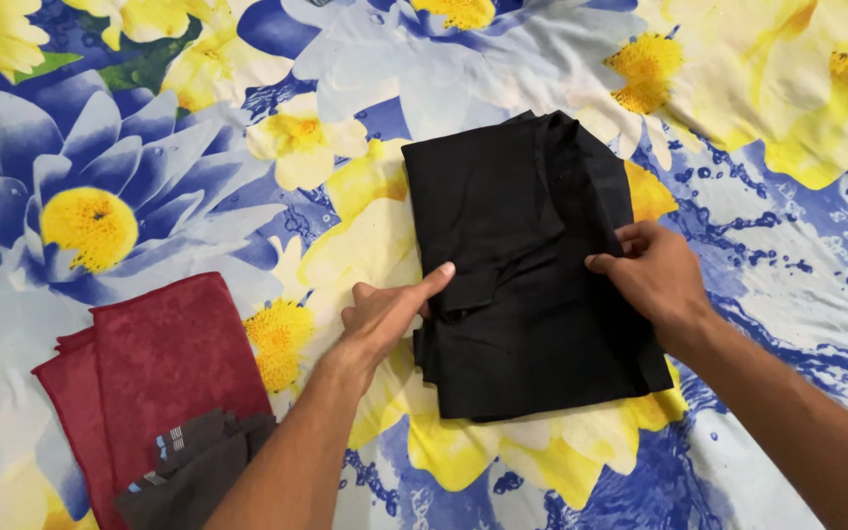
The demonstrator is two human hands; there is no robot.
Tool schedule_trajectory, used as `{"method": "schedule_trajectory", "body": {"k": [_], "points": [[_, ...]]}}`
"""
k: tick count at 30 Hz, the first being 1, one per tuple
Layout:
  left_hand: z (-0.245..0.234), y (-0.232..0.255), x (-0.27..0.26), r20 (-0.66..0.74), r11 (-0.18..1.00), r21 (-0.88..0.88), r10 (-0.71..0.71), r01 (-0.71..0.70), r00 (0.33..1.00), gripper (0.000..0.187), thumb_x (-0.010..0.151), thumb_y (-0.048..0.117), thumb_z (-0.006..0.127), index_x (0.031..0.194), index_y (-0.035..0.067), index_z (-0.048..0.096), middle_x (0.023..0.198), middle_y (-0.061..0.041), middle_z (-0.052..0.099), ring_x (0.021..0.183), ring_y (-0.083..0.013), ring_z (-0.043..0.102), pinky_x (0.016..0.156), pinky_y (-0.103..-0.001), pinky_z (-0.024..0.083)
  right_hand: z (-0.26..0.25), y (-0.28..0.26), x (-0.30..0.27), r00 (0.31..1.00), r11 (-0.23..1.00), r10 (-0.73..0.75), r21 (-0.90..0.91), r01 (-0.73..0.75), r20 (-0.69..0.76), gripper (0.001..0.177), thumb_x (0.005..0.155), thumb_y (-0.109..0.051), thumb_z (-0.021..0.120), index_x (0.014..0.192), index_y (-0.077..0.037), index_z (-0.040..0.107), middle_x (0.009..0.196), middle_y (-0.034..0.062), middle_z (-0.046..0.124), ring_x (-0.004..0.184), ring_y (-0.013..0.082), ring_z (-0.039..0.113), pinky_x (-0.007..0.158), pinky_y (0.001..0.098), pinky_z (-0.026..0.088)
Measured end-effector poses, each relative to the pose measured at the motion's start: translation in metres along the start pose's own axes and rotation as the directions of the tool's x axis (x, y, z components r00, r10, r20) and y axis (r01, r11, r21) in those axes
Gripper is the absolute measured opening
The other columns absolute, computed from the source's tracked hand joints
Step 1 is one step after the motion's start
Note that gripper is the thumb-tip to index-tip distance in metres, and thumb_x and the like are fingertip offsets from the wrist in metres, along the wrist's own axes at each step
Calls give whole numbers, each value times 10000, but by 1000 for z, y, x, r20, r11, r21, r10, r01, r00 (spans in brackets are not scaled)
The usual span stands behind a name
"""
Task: The person folds several pieces of clothing on a bed, including white and black pants and a maroon item, then places them into a closet shelf. The person repeats the folding and stacking process for multiple items.
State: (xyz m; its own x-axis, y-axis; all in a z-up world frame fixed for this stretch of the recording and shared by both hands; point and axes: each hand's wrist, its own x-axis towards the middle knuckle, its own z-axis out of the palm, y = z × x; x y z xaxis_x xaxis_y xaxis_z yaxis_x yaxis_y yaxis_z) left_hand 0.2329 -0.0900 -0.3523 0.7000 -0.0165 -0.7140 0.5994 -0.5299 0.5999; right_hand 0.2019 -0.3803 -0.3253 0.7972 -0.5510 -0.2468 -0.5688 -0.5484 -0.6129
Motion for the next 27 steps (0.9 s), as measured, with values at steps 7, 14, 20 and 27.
{"method": "schedule_trajectory", "body": {"k": [7,14,20,27], "points": [[15,0,4,-52,966,257,33,-19,998,424,821,589,705,998,217,806,1421,-78,369,1365,-402,344,1120,-651,333,-1,8,12,994,993,-106,-44,106,7,567,768,-174,837,1288,-42,652,1070,126,727,915,230,701,806,362,546],[14,-10,15,-49,972,210,123,-110,991,387,824,571,734,903,200,811,1362,-125,385,1280,-428,381,1096,-571,413,-3,-17,16,978,994,50,87,-69,203,423,854,-215,779,1218,-8,721,1104,151,774,931,230,720,845,365,559],[14,-5,12,-41,974,205,104,-93,994,408,825,568,749,845,165,806,1367,-117,381,1300,-414,377,1097,-589,401,-7,-47,15,933,945,113,253,-207,342,408,850,-155,711,1247,-60,698,1109,118,766,950,213,736,851,381,593],[13,5,1,-69,981,193,13,0,997,375,830,541,757,796,167,756,1410,-44,356,1360,-389,329,1074,-728,324,5,-30,-6,758,760,-611,-96,642,229,757,800,-117,761,1437,34,382,1246,315,629,1216,423,596,979,455,480]]}}
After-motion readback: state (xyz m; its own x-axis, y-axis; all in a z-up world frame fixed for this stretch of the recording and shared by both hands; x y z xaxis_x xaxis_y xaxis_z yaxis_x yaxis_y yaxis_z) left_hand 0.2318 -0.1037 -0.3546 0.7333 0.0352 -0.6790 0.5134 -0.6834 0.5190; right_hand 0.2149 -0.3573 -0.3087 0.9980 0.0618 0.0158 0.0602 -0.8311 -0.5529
